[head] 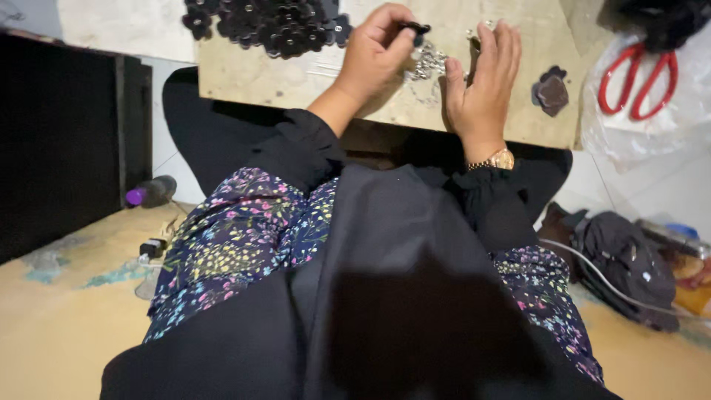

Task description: The person sits at a low workbench assembling black flower-shaped fabric pieces with small metal eyelets. They pick up a flower piece, insert a metal eyelet through its center hole, press it into place by hand, and set the finished piece on a growing pile, occasionally handling loose eyelets from the board.

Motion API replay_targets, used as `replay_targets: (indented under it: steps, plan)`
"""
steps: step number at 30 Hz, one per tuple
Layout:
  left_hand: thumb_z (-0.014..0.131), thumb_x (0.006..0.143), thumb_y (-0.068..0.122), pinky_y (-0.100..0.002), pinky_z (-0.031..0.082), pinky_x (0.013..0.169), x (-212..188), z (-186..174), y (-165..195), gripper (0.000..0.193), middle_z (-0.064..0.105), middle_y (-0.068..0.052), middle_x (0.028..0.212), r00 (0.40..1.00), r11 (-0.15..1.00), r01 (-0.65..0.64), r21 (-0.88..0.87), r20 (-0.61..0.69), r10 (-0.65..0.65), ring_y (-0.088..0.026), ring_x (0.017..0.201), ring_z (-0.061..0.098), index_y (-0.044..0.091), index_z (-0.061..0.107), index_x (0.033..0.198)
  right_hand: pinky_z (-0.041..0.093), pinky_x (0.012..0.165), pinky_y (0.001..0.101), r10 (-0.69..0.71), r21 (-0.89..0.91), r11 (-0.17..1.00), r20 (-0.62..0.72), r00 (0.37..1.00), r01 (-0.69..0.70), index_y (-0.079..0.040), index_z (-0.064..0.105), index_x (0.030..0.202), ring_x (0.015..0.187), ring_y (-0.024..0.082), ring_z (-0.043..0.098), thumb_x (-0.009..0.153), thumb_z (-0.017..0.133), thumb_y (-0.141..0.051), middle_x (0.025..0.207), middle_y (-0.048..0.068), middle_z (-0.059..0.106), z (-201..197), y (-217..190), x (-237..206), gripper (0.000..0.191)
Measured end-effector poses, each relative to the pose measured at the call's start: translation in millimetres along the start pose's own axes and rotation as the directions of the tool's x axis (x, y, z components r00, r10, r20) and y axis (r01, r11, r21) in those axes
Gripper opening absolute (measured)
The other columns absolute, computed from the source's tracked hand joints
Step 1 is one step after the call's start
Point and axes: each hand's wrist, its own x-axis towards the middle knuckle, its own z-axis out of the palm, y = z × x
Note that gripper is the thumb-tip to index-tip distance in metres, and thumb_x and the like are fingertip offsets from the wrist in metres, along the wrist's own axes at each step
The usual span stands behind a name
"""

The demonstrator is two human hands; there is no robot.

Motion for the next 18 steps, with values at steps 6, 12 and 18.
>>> replay_targets:
  steps: [6,12,18]
  plan:
    - [0.063,0.103,0.003,-0.023,0.051,0.074,-5,8,18,0.012,0.065,0.002,0.095,0.998,0.963,-0.054,0.264,0.028,0.048,-0.006,0.082,0.061,0.006,0.065,0.115,0.023,0.121,0.059,-0.037,-0.167,0.984,0.116,0.993,0.056,0.0,0.047,0.154,0.149,0.051,0.027,0.109,0.07,-0.038,0.16,0.03,0.034,2,-15,18,0.063]
    - [0.065,0.103,0.007,-0.025,0.059,0.085,-6,14,37,0.017,0.073,-0.004,0.11,0.958,0.825,-0.28,0.49,0.095,0.269,-0.013,0.095,0.071,0.006,0.069,0.12,0.031,0.122,0.0542,-0.045,-0.06,0.997,0.022,0.999,0.046,0.0,0.057,0.141,0.144,0.047,0.04,0.112,0.064,-0.03,0.152,0.026,0.048,2,-13,18,0.043]
    - [0.071,0.1,0.016,-0.031,0.052,0.058,30,-37,57,0.013,0.078,-0.008,0.083,0.92,0.67,-0.261,0.695,-0.032,0.391,-0.015,0.065,0.067,0.004,0.077,0.1,0.039,0.119,0.0482,0.013,0.071,0.997,-0.054,0.998,-0.009,0.002,0.064,0.132,0.139,0.043,0.049,0.113,0.057,-0.021,0.142,0.024,0.059,4,-4,18,0.031]
